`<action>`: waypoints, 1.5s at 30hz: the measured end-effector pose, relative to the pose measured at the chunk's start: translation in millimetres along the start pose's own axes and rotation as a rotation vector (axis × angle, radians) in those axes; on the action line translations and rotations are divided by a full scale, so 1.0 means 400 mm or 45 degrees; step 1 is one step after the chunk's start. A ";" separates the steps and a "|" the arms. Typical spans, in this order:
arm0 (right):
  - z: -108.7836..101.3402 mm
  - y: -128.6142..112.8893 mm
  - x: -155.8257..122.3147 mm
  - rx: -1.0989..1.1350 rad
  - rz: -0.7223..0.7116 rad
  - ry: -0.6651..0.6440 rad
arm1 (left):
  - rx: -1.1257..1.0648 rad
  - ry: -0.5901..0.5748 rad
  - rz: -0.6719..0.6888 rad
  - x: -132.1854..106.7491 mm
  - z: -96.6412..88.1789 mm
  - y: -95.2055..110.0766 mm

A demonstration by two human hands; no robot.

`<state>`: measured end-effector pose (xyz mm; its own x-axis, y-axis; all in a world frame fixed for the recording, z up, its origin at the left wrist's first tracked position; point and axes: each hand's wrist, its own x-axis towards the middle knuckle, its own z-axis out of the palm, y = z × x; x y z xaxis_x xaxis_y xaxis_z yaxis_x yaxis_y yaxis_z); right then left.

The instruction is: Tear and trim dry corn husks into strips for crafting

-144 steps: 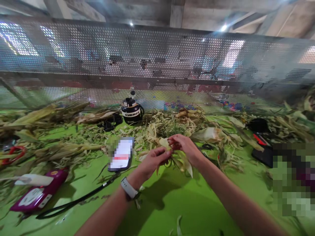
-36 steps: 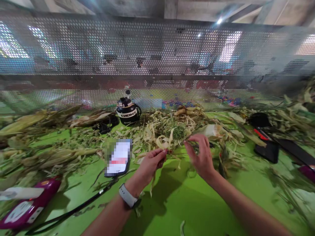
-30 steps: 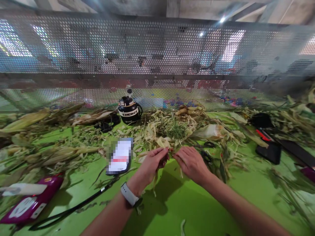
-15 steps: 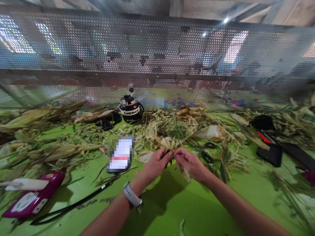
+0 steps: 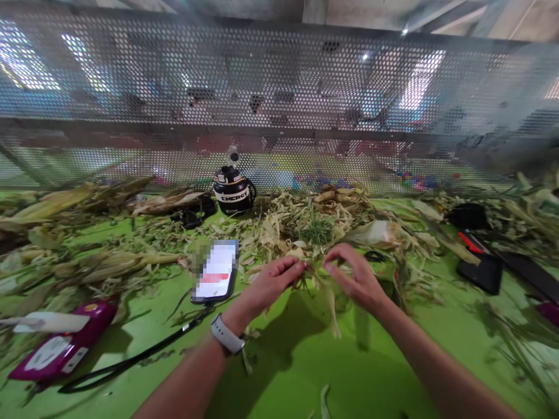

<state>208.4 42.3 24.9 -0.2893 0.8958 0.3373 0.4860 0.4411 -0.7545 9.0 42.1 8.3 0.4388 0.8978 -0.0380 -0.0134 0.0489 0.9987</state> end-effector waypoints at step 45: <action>0.040 0.028 0.009 0.081 0.123 -0.116 | -0.136 -0.018 -0.200 -0.009 0.051 -0.014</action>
<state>199.5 49.5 8.8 -0.3191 0.9239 0.2113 0.4629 0.3465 -0.8159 25.8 29.5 3.6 0.4554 0.8693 -0.1922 -0.0384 0.2349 0.9713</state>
